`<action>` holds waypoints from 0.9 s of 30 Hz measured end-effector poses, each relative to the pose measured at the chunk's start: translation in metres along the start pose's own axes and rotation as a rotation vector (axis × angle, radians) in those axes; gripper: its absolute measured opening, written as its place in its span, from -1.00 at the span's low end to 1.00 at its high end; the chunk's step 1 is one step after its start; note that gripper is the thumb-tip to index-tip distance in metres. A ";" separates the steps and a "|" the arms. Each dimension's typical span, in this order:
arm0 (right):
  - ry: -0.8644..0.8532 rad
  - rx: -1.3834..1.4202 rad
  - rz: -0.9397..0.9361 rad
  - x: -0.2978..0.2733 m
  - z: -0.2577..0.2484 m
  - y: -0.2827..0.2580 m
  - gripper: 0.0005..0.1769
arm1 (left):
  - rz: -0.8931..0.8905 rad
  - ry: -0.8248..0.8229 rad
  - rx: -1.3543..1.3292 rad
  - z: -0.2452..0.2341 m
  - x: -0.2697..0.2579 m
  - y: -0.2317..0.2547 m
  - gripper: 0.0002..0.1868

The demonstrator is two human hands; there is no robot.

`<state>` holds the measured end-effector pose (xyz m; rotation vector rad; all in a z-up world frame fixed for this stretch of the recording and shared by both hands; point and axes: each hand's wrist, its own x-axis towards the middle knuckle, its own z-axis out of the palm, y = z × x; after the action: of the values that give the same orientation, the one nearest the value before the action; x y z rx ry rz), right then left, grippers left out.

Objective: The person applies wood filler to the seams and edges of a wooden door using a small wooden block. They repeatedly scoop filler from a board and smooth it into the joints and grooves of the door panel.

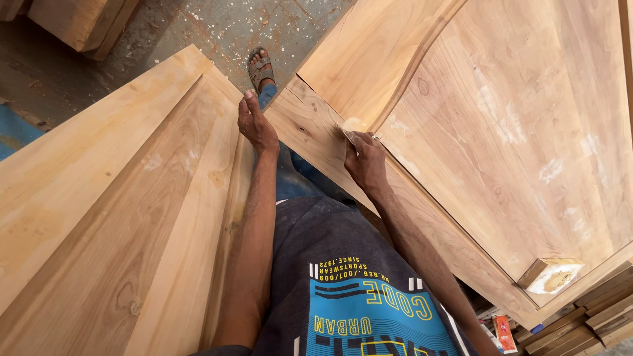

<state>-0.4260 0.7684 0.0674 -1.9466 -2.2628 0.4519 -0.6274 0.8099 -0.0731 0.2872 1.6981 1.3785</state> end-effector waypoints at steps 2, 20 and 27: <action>0.051 -0.046 -0.019 0.009 0.012 -0.011 -0.69 | 0.025 -0.023 0.035 -0.001 0.013 0.005 -0.21; -0.009 -0.281 -0.116 0.034 0.041 -0.060 -0.62 | 0.093 -0.012 0.074 -0.004 0.006 -0.010 -0.30; 0.027 0.006 0.128 0.021 0.013 -0.049 -0.72 | 0.110 -0.040 0.056 -0.006 0.006 -0.011 -0.31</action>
<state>-0.4794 0.7812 0.0679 -2.0893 -2.1271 0.4430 -0.6312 0.8064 -0.0853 0.4428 1.7112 1.3963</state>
